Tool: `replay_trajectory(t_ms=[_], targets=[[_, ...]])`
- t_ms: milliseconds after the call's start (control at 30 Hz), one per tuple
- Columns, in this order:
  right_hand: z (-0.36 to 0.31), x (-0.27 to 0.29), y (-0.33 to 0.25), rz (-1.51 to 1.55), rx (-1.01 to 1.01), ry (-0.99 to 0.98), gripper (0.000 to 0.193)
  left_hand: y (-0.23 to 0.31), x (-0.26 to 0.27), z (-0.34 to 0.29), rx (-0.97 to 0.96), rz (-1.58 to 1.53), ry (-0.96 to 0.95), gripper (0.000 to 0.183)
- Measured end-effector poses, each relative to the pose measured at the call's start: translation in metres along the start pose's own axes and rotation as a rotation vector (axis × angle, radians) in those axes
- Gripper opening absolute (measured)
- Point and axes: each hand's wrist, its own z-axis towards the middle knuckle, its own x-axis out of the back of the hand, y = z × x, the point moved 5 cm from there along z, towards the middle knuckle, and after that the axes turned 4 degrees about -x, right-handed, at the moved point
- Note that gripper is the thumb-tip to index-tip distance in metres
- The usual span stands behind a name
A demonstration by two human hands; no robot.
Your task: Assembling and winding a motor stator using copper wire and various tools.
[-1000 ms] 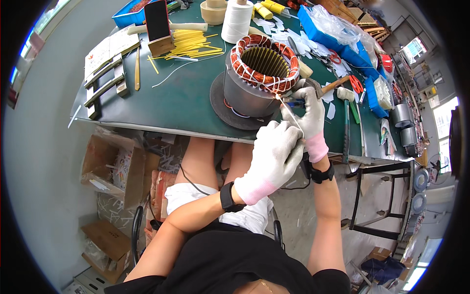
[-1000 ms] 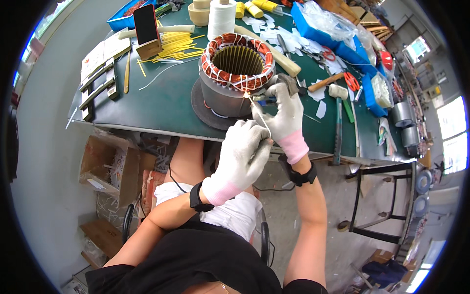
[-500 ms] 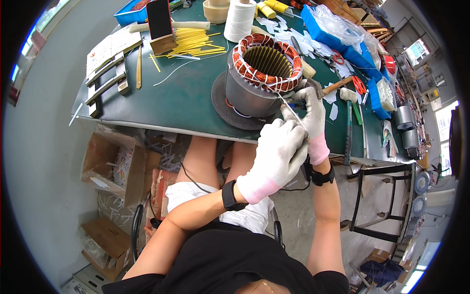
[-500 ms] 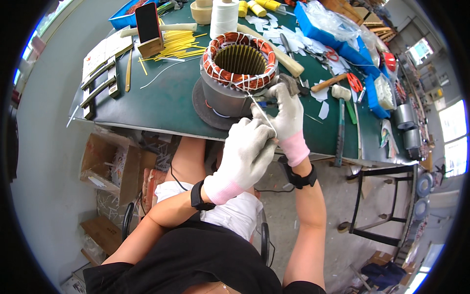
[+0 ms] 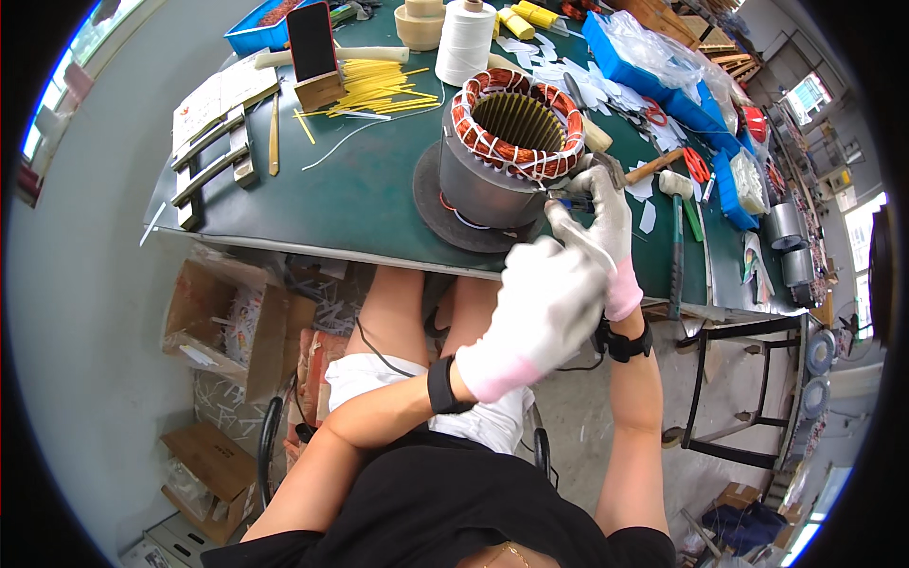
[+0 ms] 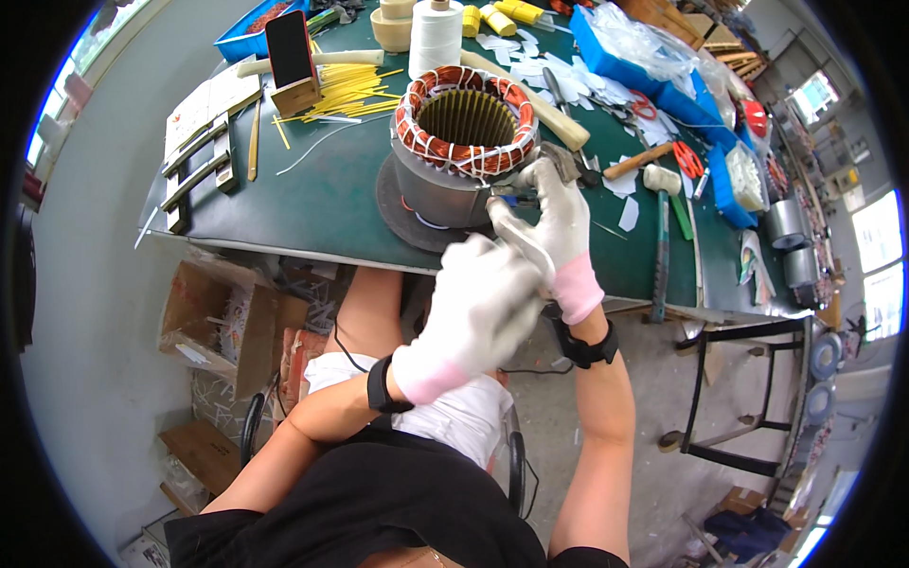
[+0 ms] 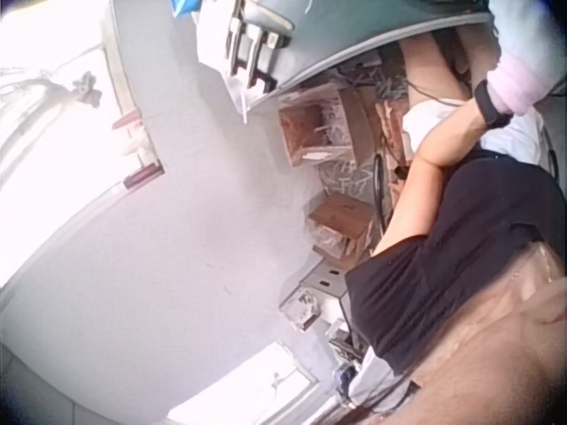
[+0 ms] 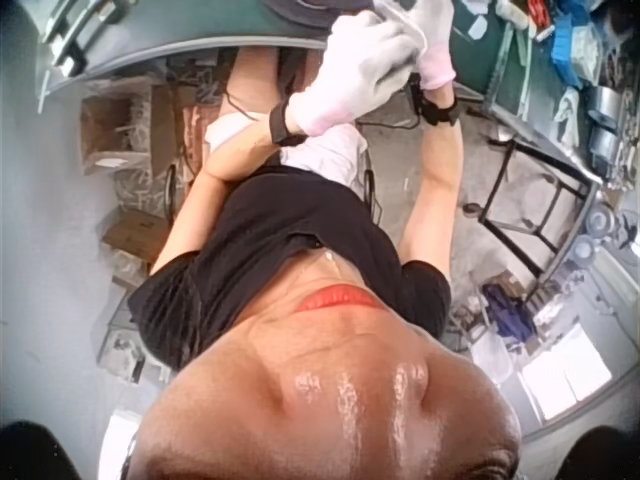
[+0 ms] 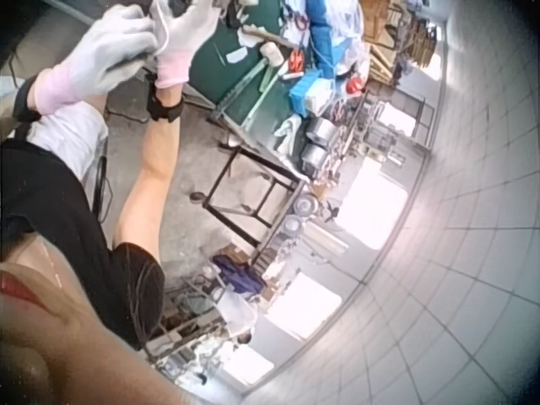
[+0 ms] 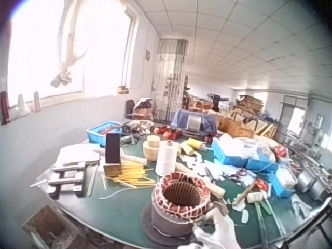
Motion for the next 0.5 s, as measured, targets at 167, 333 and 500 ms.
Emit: replay_trajectory(t_ms=[167, 333, 500], targets=[[0.005, -0.004, 0.001, 0.001, -0.054, -0.059, 0.028, -0.008, 0.04, -0.031, 0.029, 0.287, -0.437, 0.014], [0.0, -0.001, -0.003, -0.025, -0.016, -0.077, 0.029, -0.121, 0.291, -0.11, 0.582, 1.403, 0.225, 0.05], [0.001, -0.001, -0.002, 0.05, -0.077, -0.054, 0.03, -0.071, 0.182, -0.024, 0.162, 0.963, 0.104, 0.065]])
